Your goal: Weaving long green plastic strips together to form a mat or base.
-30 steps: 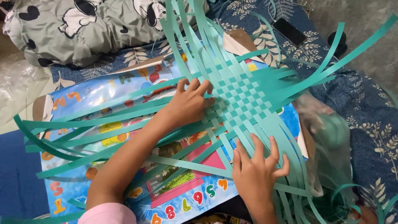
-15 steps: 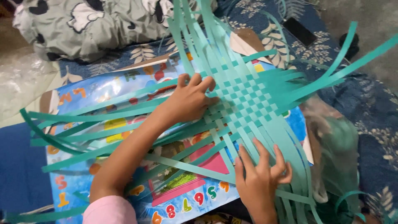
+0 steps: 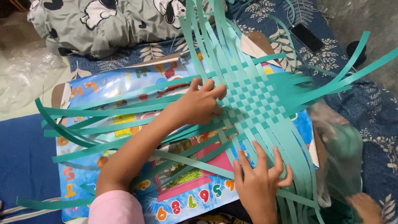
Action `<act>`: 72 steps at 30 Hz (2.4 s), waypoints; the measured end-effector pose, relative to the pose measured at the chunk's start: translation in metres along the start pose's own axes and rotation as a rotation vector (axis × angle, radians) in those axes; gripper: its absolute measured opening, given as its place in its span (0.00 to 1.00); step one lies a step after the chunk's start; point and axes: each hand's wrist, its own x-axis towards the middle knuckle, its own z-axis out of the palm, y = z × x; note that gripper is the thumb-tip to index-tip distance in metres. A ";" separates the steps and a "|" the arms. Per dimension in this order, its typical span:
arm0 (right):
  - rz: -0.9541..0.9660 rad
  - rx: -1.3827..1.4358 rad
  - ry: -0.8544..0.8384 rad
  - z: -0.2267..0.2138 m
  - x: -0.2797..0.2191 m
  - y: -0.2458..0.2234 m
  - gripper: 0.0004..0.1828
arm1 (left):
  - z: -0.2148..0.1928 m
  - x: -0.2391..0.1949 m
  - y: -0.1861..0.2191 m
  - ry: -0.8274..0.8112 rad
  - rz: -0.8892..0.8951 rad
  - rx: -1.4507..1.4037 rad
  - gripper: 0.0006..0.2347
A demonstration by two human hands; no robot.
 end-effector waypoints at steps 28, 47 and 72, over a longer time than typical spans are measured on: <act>-0.020 -0.015 0.002 -0.031 0.017 -0.012 0.16 | 0.014 -0.009 0.009 0.135 -0.012 0.101 0.09; -0.091 0.131 -0.035 -0.022 -0.009 -0.003 0.15 | -0.021 -0.018 -0.014 -0.286 -0.220 0.034 0.14; -0.037 0.110 -0.052 -0.008 -0.021 0.009 0.18 | 0.012 -0.016 -0.010 -0.276 -0.150 0.058 0.21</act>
